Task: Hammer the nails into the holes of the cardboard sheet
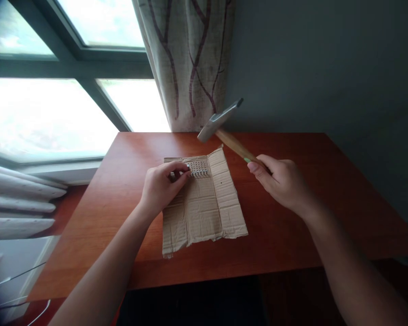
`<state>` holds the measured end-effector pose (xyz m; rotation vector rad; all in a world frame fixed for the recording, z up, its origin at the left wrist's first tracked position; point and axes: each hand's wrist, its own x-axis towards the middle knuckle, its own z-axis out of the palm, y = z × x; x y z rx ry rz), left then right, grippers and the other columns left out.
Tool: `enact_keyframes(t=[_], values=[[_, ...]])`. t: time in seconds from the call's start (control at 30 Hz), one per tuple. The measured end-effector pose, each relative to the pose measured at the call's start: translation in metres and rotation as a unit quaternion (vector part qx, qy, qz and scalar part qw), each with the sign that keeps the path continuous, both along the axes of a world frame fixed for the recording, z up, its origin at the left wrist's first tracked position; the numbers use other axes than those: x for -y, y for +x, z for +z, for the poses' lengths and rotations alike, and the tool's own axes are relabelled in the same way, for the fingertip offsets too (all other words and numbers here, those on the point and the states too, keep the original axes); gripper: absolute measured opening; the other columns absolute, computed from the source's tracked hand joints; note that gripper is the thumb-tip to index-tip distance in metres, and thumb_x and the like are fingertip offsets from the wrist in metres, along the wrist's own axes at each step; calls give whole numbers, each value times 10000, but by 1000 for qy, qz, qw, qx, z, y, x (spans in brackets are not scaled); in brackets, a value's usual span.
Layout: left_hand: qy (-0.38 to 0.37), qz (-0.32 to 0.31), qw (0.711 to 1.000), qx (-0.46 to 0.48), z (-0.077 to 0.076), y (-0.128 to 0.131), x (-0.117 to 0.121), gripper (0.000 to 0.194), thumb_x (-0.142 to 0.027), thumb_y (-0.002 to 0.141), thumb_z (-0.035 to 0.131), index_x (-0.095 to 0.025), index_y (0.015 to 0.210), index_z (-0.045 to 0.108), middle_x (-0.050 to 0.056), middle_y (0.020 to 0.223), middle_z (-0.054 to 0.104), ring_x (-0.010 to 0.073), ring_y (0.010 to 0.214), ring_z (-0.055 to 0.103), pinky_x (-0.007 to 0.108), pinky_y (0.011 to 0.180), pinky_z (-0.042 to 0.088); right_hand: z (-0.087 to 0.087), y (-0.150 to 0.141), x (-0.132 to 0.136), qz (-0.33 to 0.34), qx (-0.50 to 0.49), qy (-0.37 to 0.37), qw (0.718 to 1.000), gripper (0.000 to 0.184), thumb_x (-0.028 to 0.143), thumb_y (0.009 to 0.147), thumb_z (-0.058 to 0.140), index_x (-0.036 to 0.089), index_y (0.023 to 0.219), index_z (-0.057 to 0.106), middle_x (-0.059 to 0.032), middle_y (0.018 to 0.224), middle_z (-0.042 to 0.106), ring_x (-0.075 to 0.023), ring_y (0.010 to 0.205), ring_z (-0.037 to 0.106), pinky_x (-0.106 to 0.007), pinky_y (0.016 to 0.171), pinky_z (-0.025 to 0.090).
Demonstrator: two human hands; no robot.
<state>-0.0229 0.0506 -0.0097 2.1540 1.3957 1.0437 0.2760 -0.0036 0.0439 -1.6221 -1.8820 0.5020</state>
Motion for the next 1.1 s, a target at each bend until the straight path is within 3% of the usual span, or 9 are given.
enact_keyframes(t=[0.17,0.43,0.93,1.1], values=[[-4,-4,1000,-1,1,0,-1,49,-229,858,686,-227,871,733,-11,726,714,132,620,608,254,592,438,30,-19,-1,85,109,-11,990,520,605,998,480,223,648,447,43,491,404,-100,423,369,-289,448,240],[4,5,1000,-15,1,2,0,69,-233,860,686,-240,893,746,-2,754,740,152,648,639,275,617,446,48,-21,-4,103,136,-37,985,536,692,959,472,238,688,561,20,493,475,-134,425,421,-313,459,245],[17,2,1000,-26,-1,1,-1,65,-242,862,690,-242,896,745,-3,776,756,156,661,656,275,620,451,48,-23,-2,90,130,-43,986,563,694,958,467,239,627,474,31,459,408,-119,388,378,-306,420,228],[24,1,999,-30,0,1,0,66,-231,857,685,-242,883,745,-4,767,759,153,638,649,274,602,441,47,-24,-2,101,131,-55,985,556,688,963,462,240,638,511,22,465,453,-127,393,409,-309,421,236]])
